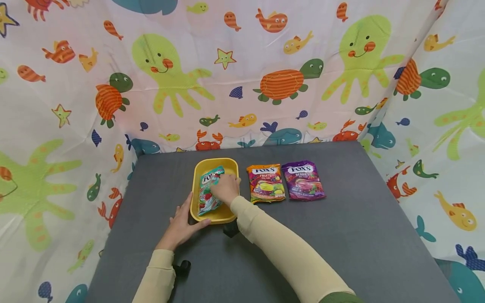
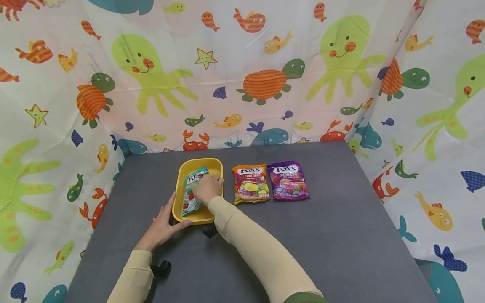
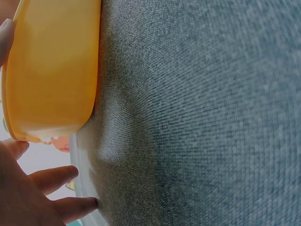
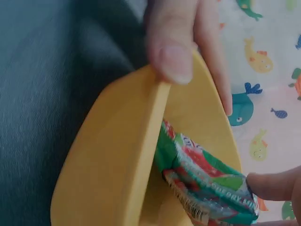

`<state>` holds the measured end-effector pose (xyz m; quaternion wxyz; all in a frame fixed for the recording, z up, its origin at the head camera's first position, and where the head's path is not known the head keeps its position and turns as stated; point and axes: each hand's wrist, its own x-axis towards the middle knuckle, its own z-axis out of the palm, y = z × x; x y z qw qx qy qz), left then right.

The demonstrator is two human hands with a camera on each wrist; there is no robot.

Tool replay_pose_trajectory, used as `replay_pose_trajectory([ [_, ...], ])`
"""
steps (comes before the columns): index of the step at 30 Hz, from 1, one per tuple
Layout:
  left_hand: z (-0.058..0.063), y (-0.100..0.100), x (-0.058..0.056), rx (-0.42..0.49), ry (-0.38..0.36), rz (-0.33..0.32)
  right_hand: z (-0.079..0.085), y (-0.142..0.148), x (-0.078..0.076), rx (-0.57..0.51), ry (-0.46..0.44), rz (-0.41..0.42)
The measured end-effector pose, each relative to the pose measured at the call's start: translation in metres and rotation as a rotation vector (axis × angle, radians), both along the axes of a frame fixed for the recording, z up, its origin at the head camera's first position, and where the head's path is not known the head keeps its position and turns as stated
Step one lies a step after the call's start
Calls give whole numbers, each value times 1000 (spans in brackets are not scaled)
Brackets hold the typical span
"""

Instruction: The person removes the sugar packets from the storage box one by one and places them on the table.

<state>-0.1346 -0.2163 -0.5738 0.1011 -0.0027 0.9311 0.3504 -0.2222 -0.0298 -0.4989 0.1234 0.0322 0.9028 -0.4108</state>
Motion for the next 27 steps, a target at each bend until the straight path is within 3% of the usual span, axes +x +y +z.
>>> replay_pose_trajectory([
  [3,0,-1,-1,-3,4,-1,1,0,1,-44,-1,28],
  [9,-1,0,0,-12,-5,-4,-3,7,2,-185,-35,-23],
  [16,2,0,-1,-11,-24,1,-11,19,-7,-335,-220,-163],
  [27,1,0,-1,-5,-38,8,-9,38,-11,-518,-251,-136],
])
